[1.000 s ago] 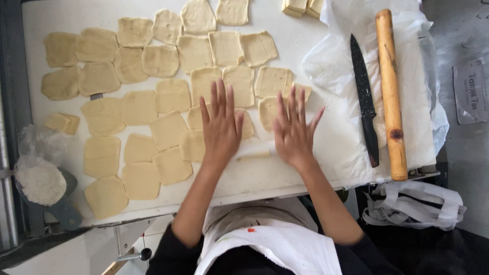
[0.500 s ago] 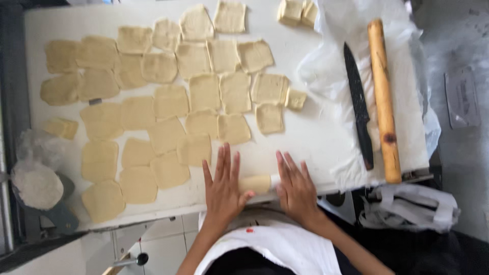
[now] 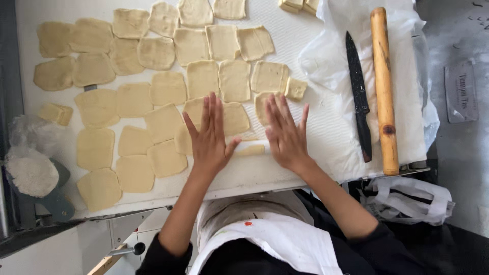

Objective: The person prepares small squares of dough for dumplings or pastries by flattening them with a small rolling tool and folding the edges.

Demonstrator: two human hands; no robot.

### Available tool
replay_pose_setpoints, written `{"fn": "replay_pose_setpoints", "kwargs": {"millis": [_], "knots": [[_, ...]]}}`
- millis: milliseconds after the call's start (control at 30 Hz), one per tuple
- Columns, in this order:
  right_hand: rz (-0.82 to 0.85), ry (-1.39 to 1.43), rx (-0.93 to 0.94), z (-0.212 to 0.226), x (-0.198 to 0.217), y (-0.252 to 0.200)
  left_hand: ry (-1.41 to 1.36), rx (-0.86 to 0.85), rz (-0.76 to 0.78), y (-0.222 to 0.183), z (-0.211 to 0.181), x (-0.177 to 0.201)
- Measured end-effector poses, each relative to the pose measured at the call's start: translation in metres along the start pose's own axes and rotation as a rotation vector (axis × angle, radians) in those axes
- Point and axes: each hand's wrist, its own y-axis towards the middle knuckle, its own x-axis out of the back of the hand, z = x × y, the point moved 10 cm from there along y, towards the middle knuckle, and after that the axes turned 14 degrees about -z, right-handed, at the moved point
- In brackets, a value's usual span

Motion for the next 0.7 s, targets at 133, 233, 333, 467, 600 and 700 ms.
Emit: {"fn": "replay_pose_setpoints", "kwargs": {"millis": [133, 233, 333, 467, 600, 700], "knots": [[0.034, -0.094, 0.025, 0.006, 0.004, -0.001, 0.069, -0.007, 0.013, 0.015, -0.004, 0.002], [0.045, -0.105, -0.004, -0.007, -0.007, 0.006, 0.073, 0.062, 0.129, 0.017, 0.012, -0.015], [0.037, -0.081, 0.035, 0.009, 0.005, -0.017, 0.076, -0.022, 0.099, -0.005, -0.013, 0.007], [0.009, 0.173, 0.065, 0.033, 0.032, -0.075, -0.155, 0.015, 0.155, -0.057, -0.046, 0.037], [0.001, 0.242, 0.103, 0.033, 0.032, -0.084, -0.131, -0.063, 0.104, -0.058, -0.063, 0.053], [-0.004, 0.272, 0.176, 0.035, 0.034, -0.087, -0.116, -0.332, 0.071, -0.056, -0.086, 0.045]]}}
